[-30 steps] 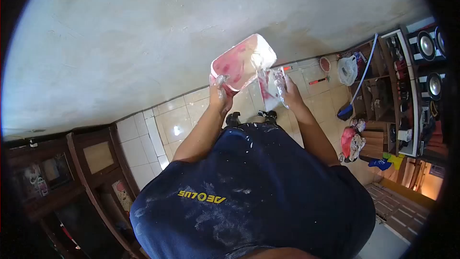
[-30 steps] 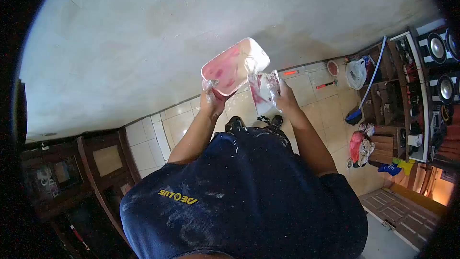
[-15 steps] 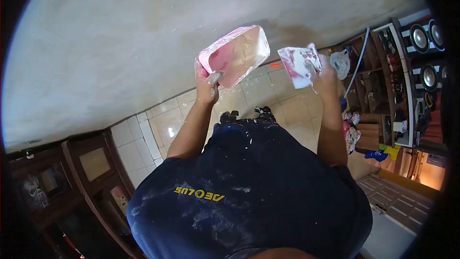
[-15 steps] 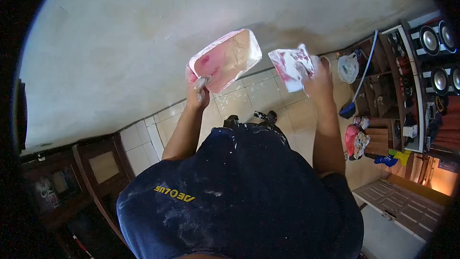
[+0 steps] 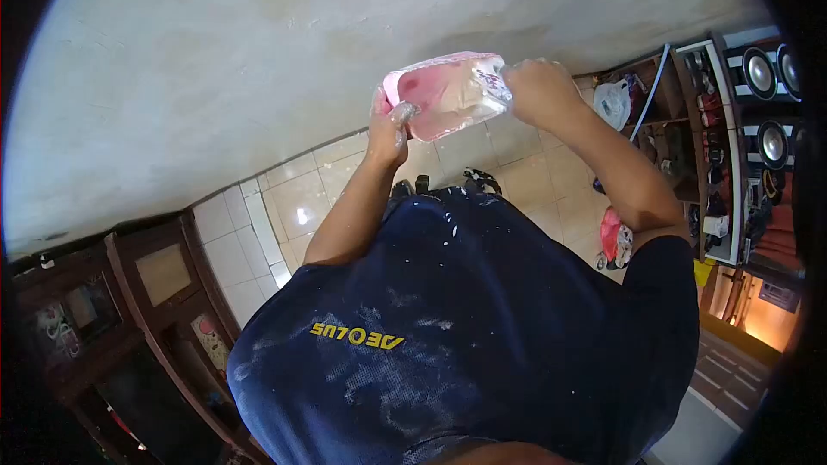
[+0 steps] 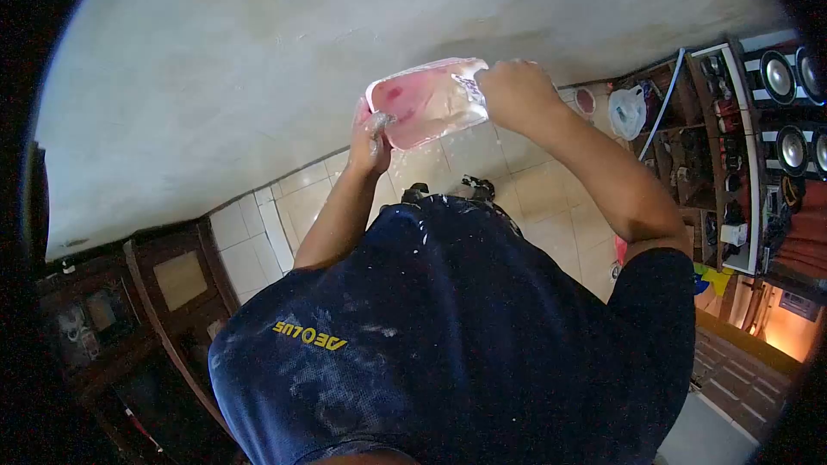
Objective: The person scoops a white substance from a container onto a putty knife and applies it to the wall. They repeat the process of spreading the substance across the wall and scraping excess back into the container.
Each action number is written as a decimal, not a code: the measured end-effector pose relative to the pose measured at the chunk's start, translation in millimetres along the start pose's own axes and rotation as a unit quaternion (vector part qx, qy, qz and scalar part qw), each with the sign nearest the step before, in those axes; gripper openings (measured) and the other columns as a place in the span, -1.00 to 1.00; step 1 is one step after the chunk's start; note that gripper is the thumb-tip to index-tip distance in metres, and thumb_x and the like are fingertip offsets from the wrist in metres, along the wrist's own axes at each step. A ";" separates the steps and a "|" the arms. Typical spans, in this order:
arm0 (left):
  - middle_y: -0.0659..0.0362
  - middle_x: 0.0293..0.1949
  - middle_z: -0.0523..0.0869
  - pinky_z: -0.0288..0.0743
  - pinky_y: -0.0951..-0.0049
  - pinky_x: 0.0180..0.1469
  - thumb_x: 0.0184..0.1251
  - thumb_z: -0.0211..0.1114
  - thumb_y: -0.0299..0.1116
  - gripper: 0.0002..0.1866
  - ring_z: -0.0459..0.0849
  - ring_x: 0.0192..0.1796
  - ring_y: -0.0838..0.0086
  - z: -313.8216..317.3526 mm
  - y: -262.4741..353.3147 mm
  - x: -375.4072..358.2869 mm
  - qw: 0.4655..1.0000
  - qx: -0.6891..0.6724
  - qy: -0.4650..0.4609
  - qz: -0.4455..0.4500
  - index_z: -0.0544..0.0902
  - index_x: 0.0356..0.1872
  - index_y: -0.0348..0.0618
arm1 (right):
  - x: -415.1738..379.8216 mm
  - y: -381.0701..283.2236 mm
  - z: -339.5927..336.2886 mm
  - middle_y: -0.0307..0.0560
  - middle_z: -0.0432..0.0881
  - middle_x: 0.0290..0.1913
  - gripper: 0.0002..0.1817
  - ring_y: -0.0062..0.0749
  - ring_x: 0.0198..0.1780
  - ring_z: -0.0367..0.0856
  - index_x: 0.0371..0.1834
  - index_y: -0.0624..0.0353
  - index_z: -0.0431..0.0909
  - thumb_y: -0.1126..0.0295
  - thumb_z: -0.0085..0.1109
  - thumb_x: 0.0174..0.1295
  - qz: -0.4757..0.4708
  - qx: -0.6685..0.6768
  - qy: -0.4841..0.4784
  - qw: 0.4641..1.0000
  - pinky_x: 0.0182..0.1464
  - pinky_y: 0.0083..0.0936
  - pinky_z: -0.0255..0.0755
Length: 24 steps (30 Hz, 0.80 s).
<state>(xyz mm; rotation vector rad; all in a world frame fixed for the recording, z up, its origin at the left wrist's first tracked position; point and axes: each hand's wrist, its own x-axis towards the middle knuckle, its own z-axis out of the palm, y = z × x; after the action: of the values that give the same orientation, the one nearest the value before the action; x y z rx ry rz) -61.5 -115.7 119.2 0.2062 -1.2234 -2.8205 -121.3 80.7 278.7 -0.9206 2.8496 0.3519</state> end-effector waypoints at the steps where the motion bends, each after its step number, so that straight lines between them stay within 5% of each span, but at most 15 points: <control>1: 0.12 0.00 0.53 0.57 0.36 0.00 0.01 0.09 -0.58 -0.47 0.57 0.02 0.38 -1.1 -4.4 -0.4 0.999 -0.026 0.010 -0.018 0.37 0.13 -0.16 | 2.1 1.6 -1.3 0.15 0.65 -0.36 -0.84 0.00 -0.24 0.67 -0.38 0.20 0.62 0.52 0.13 -0.07 -0.002 0.001 -0.003 1.000 -0.18 -0.13 0.54; 12: 0.12 -0.03 0.54 0.61 0.34 -0.07 0.07 0.07 -0.52 -0.50 0.61 -0.02 0.35 -8.9 -11.7 -0.4 0.994 0.013 0.024 -0.102 0.37 0.13 -0.16 | 26.7 27.2 18.3 0.23 0.60 -0.20 -0.64 0.12 -0.04 0.53 -0.25 0.29 0.61 0.32 0.30 -0.14 0.009 0.167 -0.156 0.974 0.05 -0.18 0.42; 15: 0.12 -0.03 0.54 0.61 0.36 -0.07 0.08 0.08 -0.52 -0.51 0.61 -0.01 0.36 -10.1 -15.1 2.6 0.992 0.017 0.023 -0.123 0.37 0.13 -0.16 | 24.2 35.2 43.7 0.23 0.60 -0.17 -0.60 0.11 -0.01 0.52 -0.21 0.28 0.61 0.27 0.33 -0.11 -0.035 0.172 -0.071 0.982 0.06 -0.18 0.40; 19: 0.11 -0.03 0.55 0.63 0.36 -0.12 0.09 0.09 -0.51 -0.52 0.62 -0.04 0.36 -8.8 -17.7 5.8 0.992 0.014 0.019 -0.122 0.37 0.13 -0.16 | 26.1 33.2 47.6 0.23 0.60 -0.12 -0.55 0.09 0.01 0.50 -0.16 0.27 0.62 0.22 0.37 -0.10 -0.034 0.184 -0.117 0.975 0.09 -0.19 0.38; 21: 0.03 0.00 0.51 0.64 0.17 -0.07 0.15 0.07 -0.39 -0.51 0.62 -0.01 0.21 -11.1 -19.1 8.3 0.988 0.045 -0.009 -0.146 0.30 0.17 -0.13 | 23.0 30.0 45.3 0.28 0.62 -0.31 -0.72 0.13 -0.21 0.61 -0.34 0.32 0.63 0.40 0.21 -0.16 -0.049 0.254 -0.052 0.965 -0.09 -0.19 0.48; 24: 0.00 0.02 0.51 0.64 0.10 -0.09 0.21 0.08 -0.35 -0.53 0.63 -0.01 0.18 -9.9 -20.6 9.7 0.981 0.059 0.010 -0.185 0.29 0.17 -0.15 | 27.7 32.5 52.8 0.29 0.61 -0.37 -0.71 0.11 -0.30 0.61 -0.35 0.35 0.62 0.38 0.30 -0.15 -0.035 0.312 -0.081 0.946 -0.19 -0.21 0.47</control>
<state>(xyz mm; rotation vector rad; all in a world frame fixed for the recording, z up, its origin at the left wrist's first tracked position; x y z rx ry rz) -69.7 -109.8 96.6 0.5189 -1.4868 -3.0370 -160.3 104.5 228.4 -0.8004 2.5051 -0.4434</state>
